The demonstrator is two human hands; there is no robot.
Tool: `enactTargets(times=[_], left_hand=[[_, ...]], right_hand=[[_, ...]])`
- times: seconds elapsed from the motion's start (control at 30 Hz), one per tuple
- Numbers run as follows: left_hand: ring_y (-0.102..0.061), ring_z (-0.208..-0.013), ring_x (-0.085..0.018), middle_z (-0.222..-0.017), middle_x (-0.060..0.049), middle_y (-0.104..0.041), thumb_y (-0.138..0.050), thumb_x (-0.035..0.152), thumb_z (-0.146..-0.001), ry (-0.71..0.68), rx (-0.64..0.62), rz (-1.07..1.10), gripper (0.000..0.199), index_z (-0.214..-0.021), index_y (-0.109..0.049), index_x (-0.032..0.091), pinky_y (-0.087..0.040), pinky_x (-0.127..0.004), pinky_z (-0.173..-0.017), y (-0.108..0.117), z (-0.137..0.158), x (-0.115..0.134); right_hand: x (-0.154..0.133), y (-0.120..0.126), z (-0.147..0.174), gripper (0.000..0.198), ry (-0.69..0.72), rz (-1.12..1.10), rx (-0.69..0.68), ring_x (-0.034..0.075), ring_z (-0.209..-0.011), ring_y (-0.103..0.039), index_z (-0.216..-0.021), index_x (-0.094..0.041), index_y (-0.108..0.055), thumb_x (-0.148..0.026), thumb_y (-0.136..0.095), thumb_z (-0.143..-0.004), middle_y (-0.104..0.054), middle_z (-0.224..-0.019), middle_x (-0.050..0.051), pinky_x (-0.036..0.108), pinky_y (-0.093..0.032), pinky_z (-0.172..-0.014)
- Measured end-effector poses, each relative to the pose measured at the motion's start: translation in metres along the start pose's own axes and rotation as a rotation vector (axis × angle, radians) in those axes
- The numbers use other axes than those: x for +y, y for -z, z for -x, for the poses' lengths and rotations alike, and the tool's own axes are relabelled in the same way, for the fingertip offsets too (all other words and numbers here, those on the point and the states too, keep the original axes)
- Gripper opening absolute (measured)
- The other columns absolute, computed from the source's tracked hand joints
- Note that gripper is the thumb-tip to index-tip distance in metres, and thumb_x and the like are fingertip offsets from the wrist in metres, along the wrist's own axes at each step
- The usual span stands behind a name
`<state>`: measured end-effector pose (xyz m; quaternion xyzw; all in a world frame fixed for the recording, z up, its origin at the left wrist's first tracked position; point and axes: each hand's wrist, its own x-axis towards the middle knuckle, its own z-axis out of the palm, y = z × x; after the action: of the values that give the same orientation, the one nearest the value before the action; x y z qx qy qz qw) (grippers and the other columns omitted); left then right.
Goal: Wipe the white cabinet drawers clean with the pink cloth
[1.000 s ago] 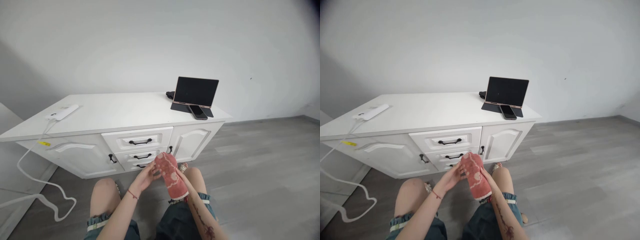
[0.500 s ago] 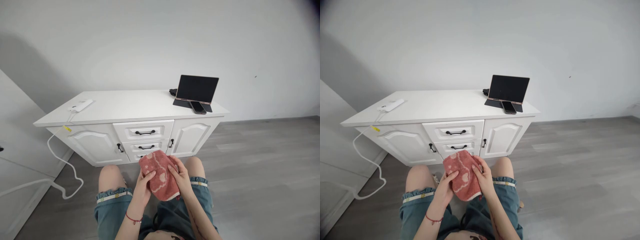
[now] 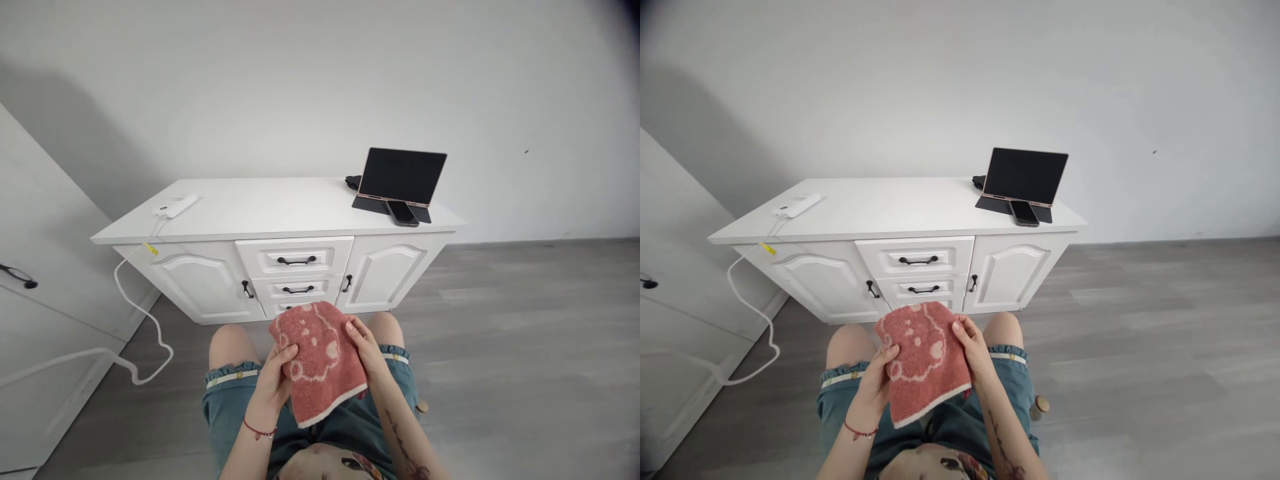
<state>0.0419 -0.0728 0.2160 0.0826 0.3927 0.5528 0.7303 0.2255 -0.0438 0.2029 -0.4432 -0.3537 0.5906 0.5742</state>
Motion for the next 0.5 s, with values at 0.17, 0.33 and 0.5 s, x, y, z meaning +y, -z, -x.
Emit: enactTargets(times=[0.17,0.33,0.5], left_hand=[[-0.071,-0.093,-0.036,-0.078,-0.010,-0.076,-0.068,0.012,-0.060,0.086,0.110,-0.004,0.025,-0.085,-0.069,0.014,-0.055,-0.050,-0.087,-0.007,-0.001,0.009],[-0.072,-0.087,-0.036,-0.072,-0.012,-0.075,-0.062,0.011,-0.060,0.205,0.185,0.003,0.021,-0.080,-0.068,0.013,-0.056,-0.050,-0.084,-0.014,-0.003,0.023],[-0.072,-0.076,-0.032,-0.072,-0.011,-0.075,-0.060,0.014,-0.061,0.257,0.163,0.027,0.017,-0.077,-0.068,0.015,-0.055,-0.049,-0.082,-0.019,0.001,0.037]], right_hand=[[-0.008,0.001,0.001,0.034,-0.084,-0.069,-0.182,0.010,-0.064,-0.048,-0.062,-0.018,-0.056,-0.040,-0.081,-0.066,-0.054,-0.066,-0.004,0.019,-0.039,-0.060],[-0.022,0.009,-0.010,0.028,0.004,0.090,-0.238,0.017,-0.084,-0.057,-0.061,-0.019,-0.065,-0.042,-0.077,-0.072,-0.065,-0.080,0.001,0.026,-0.044,-0.078],[-0.027,0.007,-0.020,0.025,-0.071,0.038,-0.318,0.020,-0.093,-0.061,-0.081,-0.022,-0.077,-0.044,-0.066,-0.081,-0.071,-0.099,0.005,0.033,-0.046,-0.089]])
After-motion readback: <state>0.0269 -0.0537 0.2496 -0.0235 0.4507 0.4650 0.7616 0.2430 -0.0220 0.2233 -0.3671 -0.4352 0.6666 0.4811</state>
